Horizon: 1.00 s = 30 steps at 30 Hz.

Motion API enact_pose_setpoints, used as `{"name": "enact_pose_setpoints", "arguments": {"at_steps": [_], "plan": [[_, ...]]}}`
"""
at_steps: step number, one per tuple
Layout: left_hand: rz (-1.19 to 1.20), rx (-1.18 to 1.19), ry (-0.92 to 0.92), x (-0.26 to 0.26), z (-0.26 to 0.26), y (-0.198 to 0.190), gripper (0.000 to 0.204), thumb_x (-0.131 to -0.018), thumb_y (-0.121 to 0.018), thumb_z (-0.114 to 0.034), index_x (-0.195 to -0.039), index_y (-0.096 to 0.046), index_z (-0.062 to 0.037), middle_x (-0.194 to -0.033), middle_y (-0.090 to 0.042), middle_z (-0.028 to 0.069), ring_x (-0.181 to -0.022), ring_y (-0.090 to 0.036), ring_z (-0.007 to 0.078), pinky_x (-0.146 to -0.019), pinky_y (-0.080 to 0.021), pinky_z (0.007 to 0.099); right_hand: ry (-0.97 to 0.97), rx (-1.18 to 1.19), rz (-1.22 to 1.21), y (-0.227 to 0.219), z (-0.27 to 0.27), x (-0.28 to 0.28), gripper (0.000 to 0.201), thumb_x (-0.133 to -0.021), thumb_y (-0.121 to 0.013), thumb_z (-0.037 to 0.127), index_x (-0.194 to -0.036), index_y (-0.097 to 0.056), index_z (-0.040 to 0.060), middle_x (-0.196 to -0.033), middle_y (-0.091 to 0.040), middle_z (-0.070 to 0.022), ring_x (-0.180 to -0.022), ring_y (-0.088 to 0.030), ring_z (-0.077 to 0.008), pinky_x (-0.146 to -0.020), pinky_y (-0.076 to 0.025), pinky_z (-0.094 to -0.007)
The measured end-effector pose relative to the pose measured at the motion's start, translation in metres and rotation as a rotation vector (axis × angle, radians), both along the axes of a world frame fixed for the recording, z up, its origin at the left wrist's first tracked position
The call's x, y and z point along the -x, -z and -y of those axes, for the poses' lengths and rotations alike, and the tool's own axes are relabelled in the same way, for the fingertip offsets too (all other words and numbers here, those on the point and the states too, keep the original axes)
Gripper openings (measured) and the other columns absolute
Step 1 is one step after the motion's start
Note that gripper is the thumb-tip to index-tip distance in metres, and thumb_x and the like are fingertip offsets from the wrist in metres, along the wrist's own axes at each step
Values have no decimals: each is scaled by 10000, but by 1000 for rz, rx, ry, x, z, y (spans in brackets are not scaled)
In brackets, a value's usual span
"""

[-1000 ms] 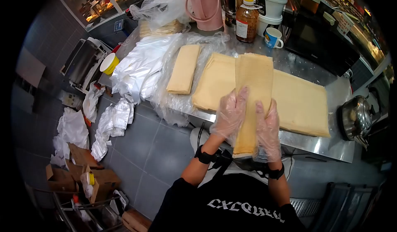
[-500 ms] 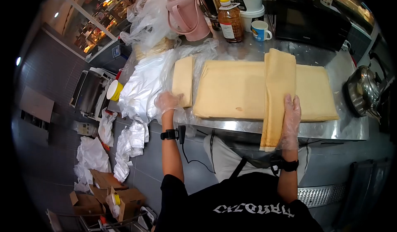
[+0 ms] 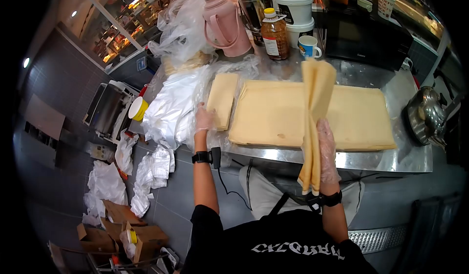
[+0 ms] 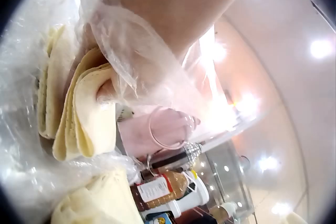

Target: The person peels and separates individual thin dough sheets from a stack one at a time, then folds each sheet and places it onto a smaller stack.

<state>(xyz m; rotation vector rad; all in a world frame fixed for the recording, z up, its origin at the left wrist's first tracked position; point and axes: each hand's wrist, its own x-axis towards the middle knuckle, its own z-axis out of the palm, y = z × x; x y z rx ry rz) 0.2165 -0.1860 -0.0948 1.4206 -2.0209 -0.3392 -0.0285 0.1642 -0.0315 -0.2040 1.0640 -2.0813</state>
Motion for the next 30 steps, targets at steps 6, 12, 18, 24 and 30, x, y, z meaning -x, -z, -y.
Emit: {"name": "enact_pose_setpoints", "arguments": {"at_steps": [6, 12, 18, 24, 30], "plan": [[373, 344, -30, 3, -49, -41, 532, -934, -629, -433, -1191, -569, 29, -983, -693, 228, -865, -677, 369, -760, -545, 439, -85, 51, -373, -25, 58, -35, 214, -1052, -516, 220, -1135, -555, 26, -977, -603, -1, -874, -521, -62, -796, -461, -234], [-1078, -737, 671, 19, -142, -141, 592, -943, -676, -395, -1320, -506, 30, -1136, -643, 86, -957, -650, 162, -804, -547, 287, -218, 157, -609, -43, 133, -94, 242, -1049, -514, 231, -1137, -542, 8, -947, -617, -51, -861, -545, -113, -771, -473, -280], [-1379, -979, 580, -3, -68, -139, 394, -906, -714, -181, -1233, -595, 3, -1119, -673, 98, -973, -675, 201, -850, -565, 334, -265, -76, -1005, -29, 178, -132, 309, -1048, -465, 284, -1204, -513, 22, -933, -652, -268, -867, -646, -434, -742, -499, -483], [-1166, -853, 596, -13, -40, -153, 404, -915, -706, -197, -1247, -581, -4, -1086, -676, 86, -938, -676, 193, -837, -566, 338, -249, -78, -1257, -37, 236, -115, 454, -1020, -472, 409, -1192, -509, -10, -944, -638, -343, -917, -626, -511, -778, -497, -547], [-993, -658, 358, -3, -49, -139, 470, -912, -729, -257, -1260, -547, 2, -1076, -671, 85, -906, -665, 143, -761, -574, 296, -36, -365, -1225, -71, 304, -114, 484, -984, -532, 430, -1065, -560, -46, -942, -644, -343, -947, -609, -528, -813, -486, -549]]}}
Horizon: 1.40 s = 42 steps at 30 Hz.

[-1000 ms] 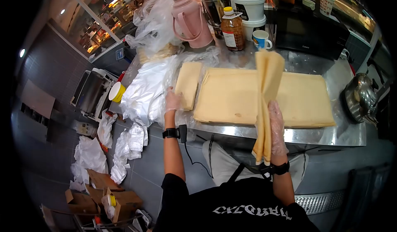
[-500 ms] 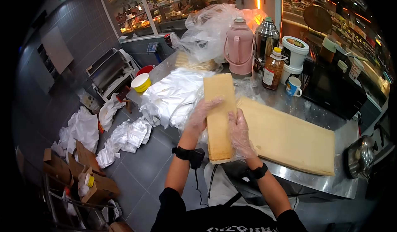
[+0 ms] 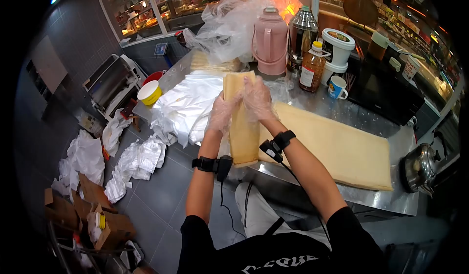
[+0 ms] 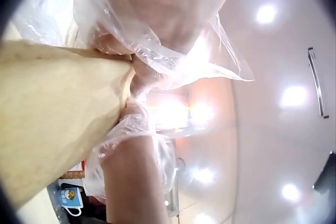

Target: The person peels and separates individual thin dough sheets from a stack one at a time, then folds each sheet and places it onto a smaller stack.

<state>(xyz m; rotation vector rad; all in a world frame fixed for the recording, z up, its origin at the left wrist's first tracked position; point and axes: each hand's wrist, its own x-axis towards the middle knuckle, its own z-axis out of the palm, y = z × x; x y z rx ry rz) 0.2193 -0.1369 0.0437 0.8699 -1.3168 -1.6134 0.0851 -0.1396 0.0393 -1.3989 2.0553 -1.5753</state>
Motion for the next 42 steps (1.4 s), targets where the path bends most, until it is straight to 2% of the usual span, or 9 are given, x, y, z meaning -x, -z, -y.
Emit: {"name": "enact_pose_setpoints", "arguments": {"at_steps": [5, 8, 12, 15, 18, 23, 33, 38, 42], "plan": [[626, 320, 35, -28, -12, 48, 552, -924, -680, -450, -1230, -608, 4, -1074, -687, 110, -947, -664, 199, -823, -523, 357, 130, 232, 130, 10, 28, 21, 468, -991, -506, 423, -1034, -558, -41, -919, -641, -355, -959, -613, -519, -825, -484, -548], [738, 301, -71, -27, -25, 31, 688, -935, -566, -588, -1192, -625, 48, -1102, -675, 244, -1018, -654, 343, -889, -486, 417, 133, 219, 139, 36, 56, 31, 431, -983, -519, 402, -1053, -576, -20, -947, -659, -320, -968, -627, -489, -857, -494, -519], [908, 352, -377, -12, 29, 63, 623, -960, -541, -533, -1082, -655, 67, -1040, -676, 304, -1003, -652, 453, -862, -503, 486, -90, -211, -67, 87, 55, 25, 559, -956, -552, 416, -1085, -517, -127, -965, -649, -352, -981, -643, -484, -856, -522, -496], [1025, 317, -313, 4, 66, 103, 650, -974, -482, -554, -1072, -655, 65, -1066, -651, 342, -1044, -618, 504, -896, -495, 527, -177, -366, -55, 103, 21, 2, 569, -943, -538, 334, -1174, -443, -176, -975, -642, -367, -978, -663, -451, -868, -533, -486], [1072, 321, -255, 8, 79, 135, 623, -999, -434, -517, -1103, -634, 64, -1100, -630, 357, -1099, -587, 514, -964, -460, 545, -143, -291, -415, 155, 31, -4, 551, -924, -536, 282, -1199, -416, -180, -982, -636, -369, -981, -662, -442, -867, -533, -485], [883, 434, -97, -4, 62, 109, 525, -1032, -382, -461, -1188, -602, -11, -1191, -618, 288, -1135, -555, 487, -991, -421, 533, -238, -367, -286, 90, -19, -8, 522, -897, -553, 282, -1172, -472, -155, -1002, -624, -381, -1014, -640, -457, -891, -518, -489], [1178, 674, -32, 2, 51, 115, 424, -1038, -363, -379, -1212, -551, -41, -1126, -631, 307, -1029, -612, 476, -917, -472, 540, -32, -334, -49, 112, -24, -14, 547, -891, -574, 363, -1210, -503, -76, -1044, -643, -323, -1000, -633, -478, -901, -501, -534], [1355, 523, -90, 15, 47, 111, 432, -1022, -362, -389, -1140, -555, -22, -1012, -690, 274, -968, -667, 448, -869, -504, 527, -94, -244, -500, 166, 6, -15, 517, -874, -568, 298, -1156, -545, -134, -1089, -625, -322, -974, -624, -459, -908, -492, -473], [1466, 594, -108, 20, 60, 138, 388, -998, -392, -348, -1106, -572, -22, -1005, -705, 240, -970, -687, 404, -832, -527, 497, -130, -420, -701, 102, -39, -25, 465, -873, -524, 222, -1156, -578, -143, -1176, -600, -300, -1085, -572, -424, -957, -447, -419]]}}
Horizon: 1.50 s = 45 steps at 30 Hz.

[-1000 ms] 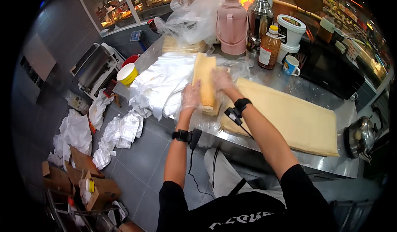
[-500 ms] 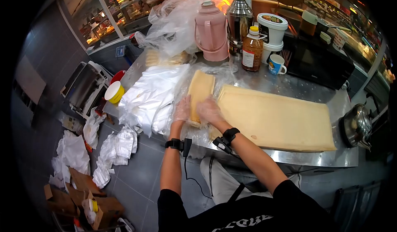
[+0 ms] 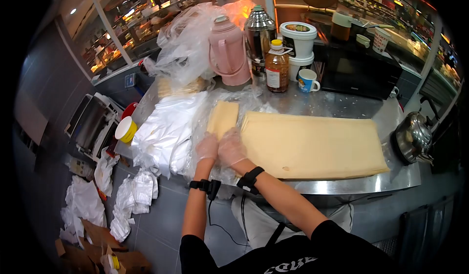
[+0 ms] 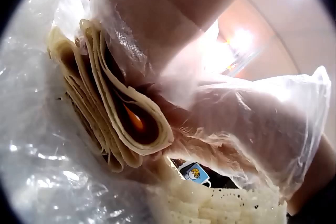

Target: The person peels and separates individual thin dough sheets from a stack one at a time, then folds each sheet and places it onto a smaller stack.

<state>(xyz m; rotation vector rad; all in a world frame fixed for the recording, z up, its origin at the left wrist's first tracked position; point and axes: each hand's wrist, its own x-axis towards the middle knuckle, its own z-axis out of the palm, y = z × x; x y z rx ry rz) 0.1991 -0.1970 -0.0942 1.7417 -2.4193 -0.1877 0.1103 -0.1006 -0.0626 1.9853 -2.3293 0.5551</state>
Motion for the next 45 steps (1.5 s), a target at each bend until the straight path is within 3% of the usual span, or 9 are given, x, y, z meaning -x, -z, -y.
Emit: {"name": "enact_pose_setpoints", "arguments": {"at_steps": [6, 13, 18, 23, 26, 29, 38, 40, 45], "plan": [[46, 17, -50, -2, -11, -9, 291, -945, -498, -243, -1041, -701, -57, -1136, -657, 220, -1026, -677, 372, -859, -544, 480, 29, -8, 94, 50, 25, -8, 621, -911, -448, 246, -1417, -425, -114, -1548, -306, -288, -1478, -206, -432, -1210, -138, -524], [519, -176, 524, -15, 72, 14, 435, -909, -560, -347, -1182, -654, -21, -1231, -628, 258, -1142, -611, 429, -983, -485, 472, -126, -177, 204, 36, 16, 0, 749, -983, -409, 471, -1500, -319, -63, -1605, -179, -270, -1509, -102, -409, -1221, -89, -490], [438, -76, 311, 26, 93, 31, 695, -968, -465, -457, -1419, -377, 64, -1353, -544, 286, -1229, -547, 431, -1095, -381, 451, -143, -304, 139, 18, 6, 3, 811, -974, -433, 522, -1543, -238, -23, -1616, -145, -267, -1520, -47, -393, -1225, -59, -479], [63, 157, 127, 44, 69, 4, 774, -1009, -371, -487, -1502, -248, 97, -1546, -331, 262, -1442, -314, 370, -1175, -258, 464, -133, -327, 46, 28, 8, 2, 861, -950, -483, 529, -1549, -205, -23, -1615, -137, -274, -1519, -59, -392, -1228, -65, -476], [247, 383, 561, 44, 76, -6, 662, -1040, -304, -391, -1503, -275, 81, -1584, -256, 253, -1486, -215, 360, -1204, -199, 438, -161, -317, 202, 20, -4, 1, 923, -919, -518, 537, -1534, -190, -69, -1611, -138, -281, -1518, -73, -393, -1231, -70, -462], [732, 448, 759, 40, 115, 14, 590, -1054, -252, -326, -1520, -280, 35, -1575, -274, 261, -1475, -224, 396, -1209, -192, 442, -265, -415, 135, 5, -28, -1, 947, -896, -532, 545, -1496, -230, -122, -1593, -179, -292, -1504, -126, -396, -1225, -114, -437], [274, 97, 609, 65, 75, -10, 726, -1018, -326, -507, -1534, -264, 0, -1556, -282, 296, -1461, -257, 410, -1209, -201, 440, -713, -384, 505, -27, -75, 27, 752, -1020, -280, 549, -936, -691, -76, -937, -683, -275, -903, -621, -460, -867, -481, -504], [250, 80, 676, 58, 87, -11, 732, -1019, -344, -503, -1526, -270, 20, -1549, -290, 306, -1455, -284, 392, -1209, -199, 430, -788, -189, 676, -36, -123, 63, 684, -1009, -325, 549, -1155, -638, -42, -1144, -648, -280, -1070, -593, -448, -965, -447, -487], [217, -154, 695, 35, 22, -54, 661, -1005, -481, -371, -1453, -363, 101, -1472, -409, 318, -1404, -380, 390, -1183, -275, 386, -60, -20, 741, -69, -281, 220, 510, -1054, -390, 397, -1315, -560, -7, -1318, -592, -209, -1233, -549, -352, -1095, -400, -397]]}}
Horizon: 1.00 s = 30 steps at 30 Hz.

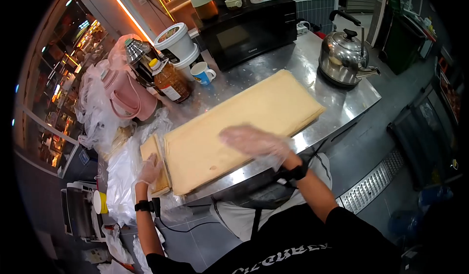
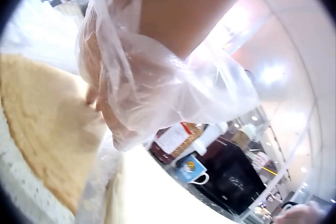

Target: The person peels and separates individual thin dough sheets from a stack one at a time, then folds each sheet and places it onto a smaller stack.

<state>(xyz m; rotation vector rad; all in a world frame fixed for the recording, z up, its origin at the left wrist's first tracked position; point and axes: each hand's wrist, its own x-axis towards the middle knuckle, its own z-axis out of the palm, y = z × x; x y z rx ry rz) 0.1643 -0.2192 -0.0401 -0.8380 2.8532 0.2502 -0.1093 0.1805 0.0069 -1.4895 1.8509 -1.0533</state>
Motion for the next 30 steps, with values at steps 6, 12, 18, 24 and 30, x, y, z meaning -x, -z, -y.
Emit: {"name": "enact_pose_setpoints", "arguments": {"at_steps": [6, 12, 18, 24, 30], "plan": [[-321, -107, 198, 71, -190, -82, 312, -916, -662, -230, -1170, -673, -50, -1022, -705, 147, -934, -675, 278, -847, -512, 385, 597, -354, -591, 52, -131, 130, 475, -1017, -440, 359, -1193, -618, -45, -1233, -630, -240, -1146, -587, -387, -1015, -434, -458], [-254, -56, 444, 242, -331, -8, 496, -959, -550, -440, -1297, -595, -79, -1302, -591, 152, -1240, -528, 327, -1064, -402, 443, 528, -290, -872, 70, -160, 102, 535, -1020, -406, 381, -1306, -572, -41, -1383, -532, -265, -1334, -465, -371, -1127, -331, -473], [-250, 63, 478, 341, -399, 31, 613, -999, -414, -514, -1476, -447, -131, -1596, -290, 117, -1427, -314, 370, -1131, -246, 630, 447, -300, -719, 76, -170, 129, 495, -1023, -394, 332, -1276, -579, -50, -1363, -546, -263, -1262, -517, -399, -1097, -380, -461], [133, -78, 552, 374, -374, -22, 741, -845, -637, -604, -1474, -455, -258, -1491, -413, 93, -1379, -381, 343, -1065, -383, 582, 556, -350, 372, 19, -162, 203, 408, -993, -494, 272, -1189, -583, -75, -1173, -662, -191, -1017, -666, -266, -824, -525, -315], [76, -94, 517, 381, -363, -28, 729, -794, -707, -516, -1434, -510, -225, -1411, -503, 86, -1298, -475, 320, -1014, -447, 493, 682, -311, 648, 2, -149, 193, 423, -977, -538, 287, -1178, -588, -82, -1157, -664, -179, -975, -682, -226, -897, -516, -307]]}}
